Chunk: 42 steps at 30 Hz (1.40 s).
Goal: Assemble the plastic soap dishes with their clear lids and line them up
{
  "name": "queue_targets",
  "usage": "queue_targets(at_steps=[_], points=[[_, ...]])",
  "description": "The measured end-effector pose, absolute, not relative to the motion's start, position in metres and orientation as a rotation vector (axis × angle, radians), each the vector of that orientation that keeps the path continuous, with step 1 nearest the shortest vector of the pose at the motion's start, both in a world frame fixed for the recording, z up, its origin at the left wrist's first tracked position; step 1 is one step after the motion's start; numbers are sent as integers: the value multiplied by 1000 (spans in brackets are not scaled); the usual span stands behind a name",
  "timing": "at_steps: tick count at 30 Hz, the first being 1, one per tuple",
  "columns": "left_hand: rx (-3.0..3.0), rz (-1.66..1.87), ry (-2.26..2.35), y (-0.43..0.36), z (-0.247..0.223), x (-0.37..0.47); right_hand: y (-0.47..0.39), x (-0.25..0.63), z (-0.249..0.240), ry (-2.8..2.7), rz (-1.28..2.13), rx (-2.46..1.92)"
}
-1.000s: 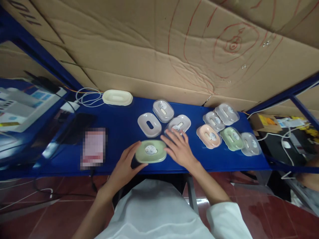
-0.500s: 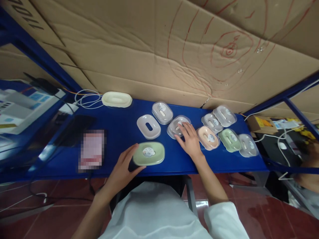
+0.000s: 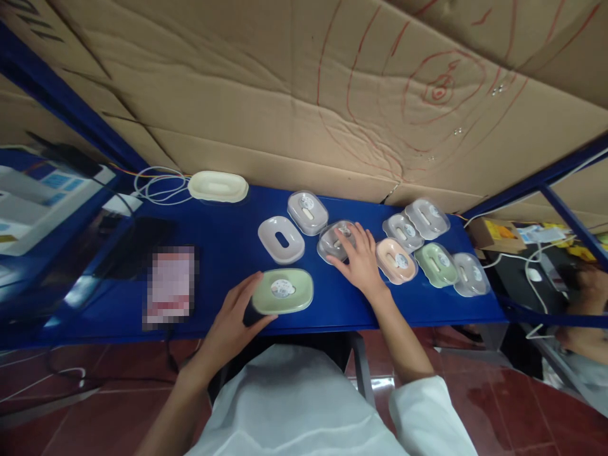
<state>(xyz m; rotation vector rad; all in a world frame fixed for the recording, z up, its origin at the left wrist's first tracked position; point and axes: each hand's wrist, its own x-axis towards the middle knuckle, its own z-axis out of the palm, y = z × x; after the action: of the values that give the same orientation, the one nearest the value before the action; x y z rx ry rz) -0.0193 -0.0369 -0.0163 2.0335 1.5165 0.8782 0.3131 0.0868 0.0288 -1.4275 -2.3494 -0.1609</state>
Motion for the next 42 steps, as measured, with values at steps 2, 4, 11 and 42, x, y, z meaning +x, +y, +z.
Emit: queue_targets(at_steps=[2,4,11,42], points=[[2029,876,1522,-37,-17,-19,89,312,27,-2412,-180,-1414],[2031,880,1524,-37,-18,-19,88,310,23,-2421,-224,-1409],[2054,898,1507,-36,-19,-20,81,314,11,-2363,-307,-1318],[2067,919,1480,-37,-16,-18,80,322,13,-2467,-208,-1324]])
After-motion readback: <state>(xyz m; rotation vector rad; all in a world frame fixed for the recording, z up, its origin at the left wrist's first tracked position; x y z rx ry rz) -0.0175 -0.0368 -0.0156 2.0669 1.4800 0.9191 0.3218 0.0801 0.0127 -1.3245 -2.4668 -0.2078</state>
